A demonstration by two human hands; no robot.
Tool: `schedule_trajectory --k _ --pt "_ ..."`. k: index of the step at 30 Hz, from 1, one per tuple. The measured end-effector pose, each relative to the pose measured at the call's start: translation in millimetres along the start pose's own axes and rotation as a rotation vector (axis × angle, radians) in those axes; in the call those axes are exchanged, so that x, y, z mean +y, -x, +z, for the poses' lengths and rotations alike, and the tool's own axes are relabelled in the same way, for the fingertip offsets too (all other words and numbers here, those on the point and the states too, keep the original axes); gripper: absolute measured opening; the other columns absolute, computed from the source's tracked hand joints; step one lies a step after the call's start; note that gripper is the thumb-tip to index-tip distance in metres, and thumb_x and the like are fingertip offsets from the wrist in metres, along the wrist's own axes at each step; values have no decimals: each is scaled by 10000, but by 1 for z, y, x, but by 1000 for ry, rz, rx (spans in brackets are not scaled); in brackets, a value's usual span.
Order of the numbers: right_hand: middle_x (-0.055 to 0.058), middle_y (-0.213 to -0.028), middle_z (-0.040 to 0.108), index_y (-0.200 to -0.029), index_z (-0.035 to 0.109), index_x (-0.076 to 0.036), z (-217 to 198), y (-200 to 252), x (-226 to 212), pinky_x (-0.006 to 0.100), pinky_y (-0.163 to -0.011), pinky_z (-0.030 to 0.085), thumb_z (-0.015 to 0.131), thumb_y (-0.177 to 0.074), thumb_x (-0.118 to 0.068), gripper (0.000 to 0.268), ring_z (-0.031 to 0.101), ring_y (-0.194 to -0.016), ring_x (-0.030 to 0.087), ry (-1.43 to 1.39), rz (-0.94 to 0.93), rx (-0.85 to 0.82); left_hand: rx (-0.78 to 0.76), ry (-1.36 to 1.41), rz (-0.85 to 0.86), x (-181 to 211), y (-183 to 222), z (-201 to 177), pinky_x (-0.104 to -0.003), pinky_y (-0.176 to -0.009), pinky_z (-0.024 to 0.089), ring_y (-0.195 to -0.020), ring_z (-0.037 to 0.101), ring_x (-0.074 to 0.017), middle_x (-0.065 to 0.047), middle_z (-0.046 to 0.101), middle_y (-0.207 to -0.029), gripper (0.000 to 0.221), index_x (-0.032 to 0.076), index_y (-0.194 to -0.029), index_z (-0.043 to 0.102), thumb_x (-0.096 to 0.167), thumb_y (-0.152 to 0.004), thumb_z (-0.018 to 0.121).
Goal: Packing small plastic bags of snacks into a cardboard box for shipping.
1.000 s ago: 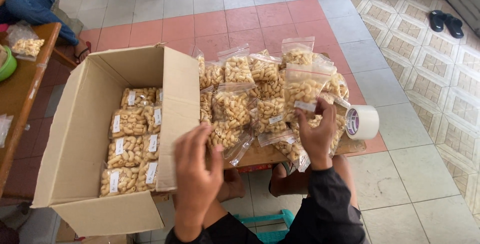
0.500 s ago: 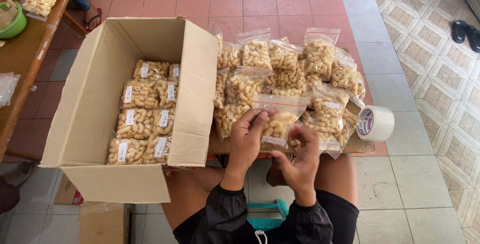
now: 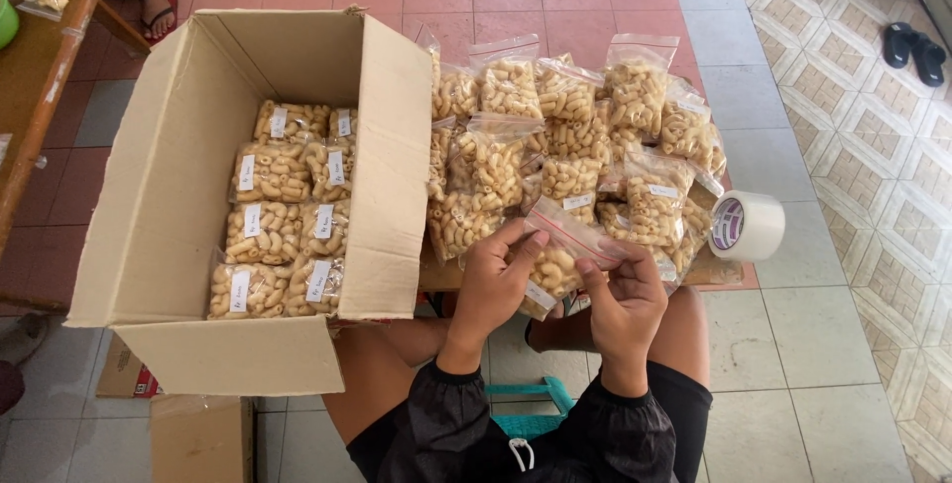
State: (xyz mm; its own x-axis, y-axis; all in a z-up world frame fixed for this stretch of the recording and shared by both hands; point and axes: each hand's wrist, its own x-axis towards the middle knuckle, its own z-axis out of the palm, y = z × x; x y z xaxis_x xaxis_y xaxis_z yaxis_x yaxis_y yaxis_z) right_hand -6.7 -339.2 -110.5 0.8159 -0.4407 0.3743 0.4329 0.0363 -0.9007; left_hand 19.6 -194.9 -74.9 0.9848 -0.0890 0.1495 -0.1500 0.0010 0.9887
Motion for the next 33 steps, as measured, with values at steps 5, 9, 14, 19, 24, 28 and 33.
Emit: schedule_trajectory --k 5,9,14,19,24,28,33 --pt "144 -846 672 -1148 588 72 -1 3 4 330 -801 551 784 -784 9 419 650 -839 155 -72 41 -94 34 -56 36 18 1 -2 -386 -752 524 -836 616 -155 -151 712 -772 176 61 -936 734 154 -978 591" --pt "174 -941 701 -1190 571 86 -2 7 12 333 -790 561 786 -756 43 486 652 -874 163 -104 79 -151 95 -198 138 11 0 -2 -403 -602 501 -659 645 -269 -231 604 -646 218 5 -825 648 125 -989 567" --pt "182 -937 707 -1173 580 80 1 9 11 332 -768 567 773 -783 43 436 665 -861 165 -66 85 -136 116 -261 198 2 1 0 -387 -576 492 -621 628 -294 -217 552 -610 253 -1 -793 588 116 -1011 535" --pt "117 -909 693 -1122 620 53 8 11 6 304 -766 553 733 -833 -22 319 641 -856 118 -206 182 -72 115 -270 209 2 2 3 -361 -541 471 -569 593 -273 -182 532 -586 286 14 -761 562 132 -1020 528" --pt "106 -806 671 -959 658 51 -11 9 33 269 -694 523 662 -917 6 62 624 -730 121 -235 253 46 87 -269 187 0 3 1 -368 -535 471 -566 597 -305 -183 518 -579 281 16 -758 557 133 -1012 530" --pt "72 -764 660 -940 683 43 -10 8 24 230 -666 491 696 -900 -7 65 577 -711 71 -78 222 79 58 -276 175 -5 4 1 -386 -525 465 -562 595 -349 -198 511 -578 284 15 -751 544 137 -1007 541" --pt "119 -930 708 -1066 674 25 7 5 -4 317 -831 529 756 -801 3 278 619 -882 129 -95 245 -3 26 -270 157 -10 3 1 -384 -590 491 -639 619 -262 -184 554 -622 261 22 -812 590 165 -1021 528"
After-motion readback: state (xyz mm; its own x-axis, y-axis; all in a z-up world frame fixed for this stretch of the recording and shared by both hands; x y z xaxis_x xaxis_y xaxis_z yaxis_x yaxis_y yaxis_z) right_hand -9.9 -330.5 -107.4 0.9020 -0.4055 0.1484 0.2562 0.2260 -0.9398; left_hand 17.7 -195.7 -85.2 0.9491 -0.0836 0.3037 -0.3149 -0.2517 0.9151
